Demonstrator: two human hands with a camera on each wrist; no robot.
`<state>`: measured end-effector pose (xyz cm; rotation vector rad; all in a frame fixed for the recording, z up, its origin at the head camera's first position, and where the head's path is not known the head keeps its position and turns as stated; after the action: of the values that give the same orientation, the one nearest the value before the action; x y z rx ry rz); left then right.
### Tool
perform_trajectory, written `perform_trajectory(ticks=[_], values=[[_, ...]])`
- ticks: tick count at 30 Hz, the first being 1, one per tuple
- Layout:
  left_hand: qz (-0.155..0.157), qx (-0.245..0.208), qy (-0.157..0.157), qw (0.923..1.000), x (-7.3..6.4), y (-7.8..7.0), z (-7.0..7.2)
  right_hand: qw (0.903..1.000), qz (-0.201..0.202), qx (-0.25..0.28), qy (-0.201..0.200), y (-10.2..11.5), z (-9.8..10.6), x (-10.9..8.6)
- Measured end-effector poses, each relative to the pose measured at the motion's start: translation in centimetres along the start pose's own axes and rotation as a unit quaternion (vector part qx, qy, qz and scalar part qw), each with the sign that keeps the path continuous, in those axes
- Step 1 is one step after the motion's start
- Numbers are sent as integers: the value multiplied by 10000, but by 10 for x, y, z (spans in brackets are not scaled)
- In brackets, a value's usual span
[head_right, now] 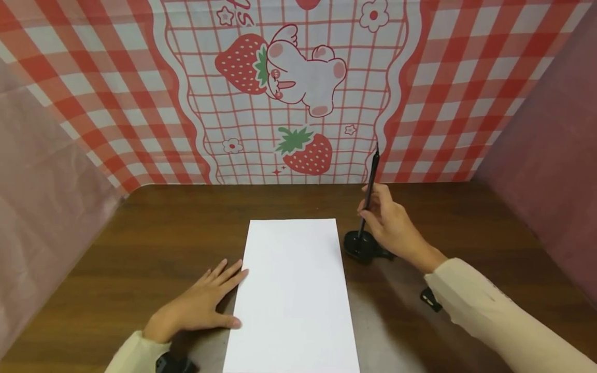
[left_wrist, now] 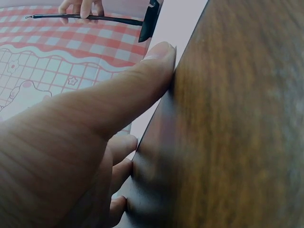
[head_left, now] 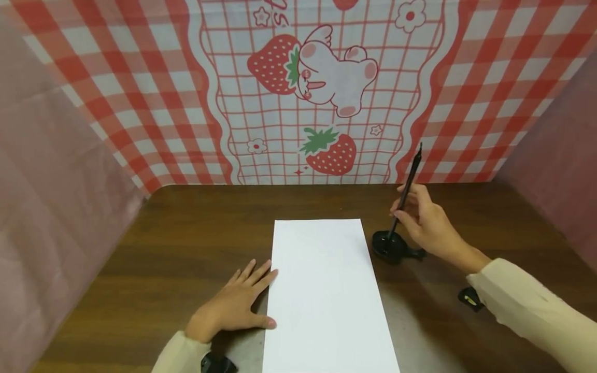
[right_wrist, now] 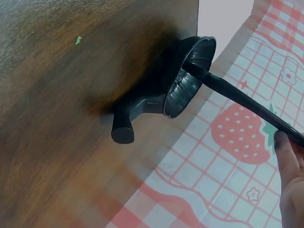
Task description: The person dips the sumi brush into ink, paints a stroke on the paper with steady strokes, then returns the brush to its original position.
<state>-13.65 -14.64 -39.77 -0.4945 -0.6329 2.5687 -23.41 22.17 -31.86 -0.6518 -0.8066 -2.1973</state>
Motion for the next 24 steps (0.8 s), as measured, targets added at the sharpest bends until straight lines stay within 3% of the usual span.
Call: perform_trajectory(ticks=[10,24], values=[[10,11,-27,10000,1,0,-1,9999,1,-103,-97,2,6,-1],[-11,31,-39,10000,0,1,-1,9976,23,-675,-124,1,20,-5]])
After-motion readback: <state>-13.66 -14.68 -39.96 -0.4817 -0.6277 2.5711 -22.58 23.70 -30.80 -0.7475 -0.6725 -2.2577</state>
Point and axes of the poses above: each hand's wrist, its own x-axis towards the middle knuckle, its own z-axis out of the back of the hand, y = z × x, the point moved 2 cm from there along x, towards the middle knuckle, and after that the axes turned 1 degree about -x, right-handed, at the moved point
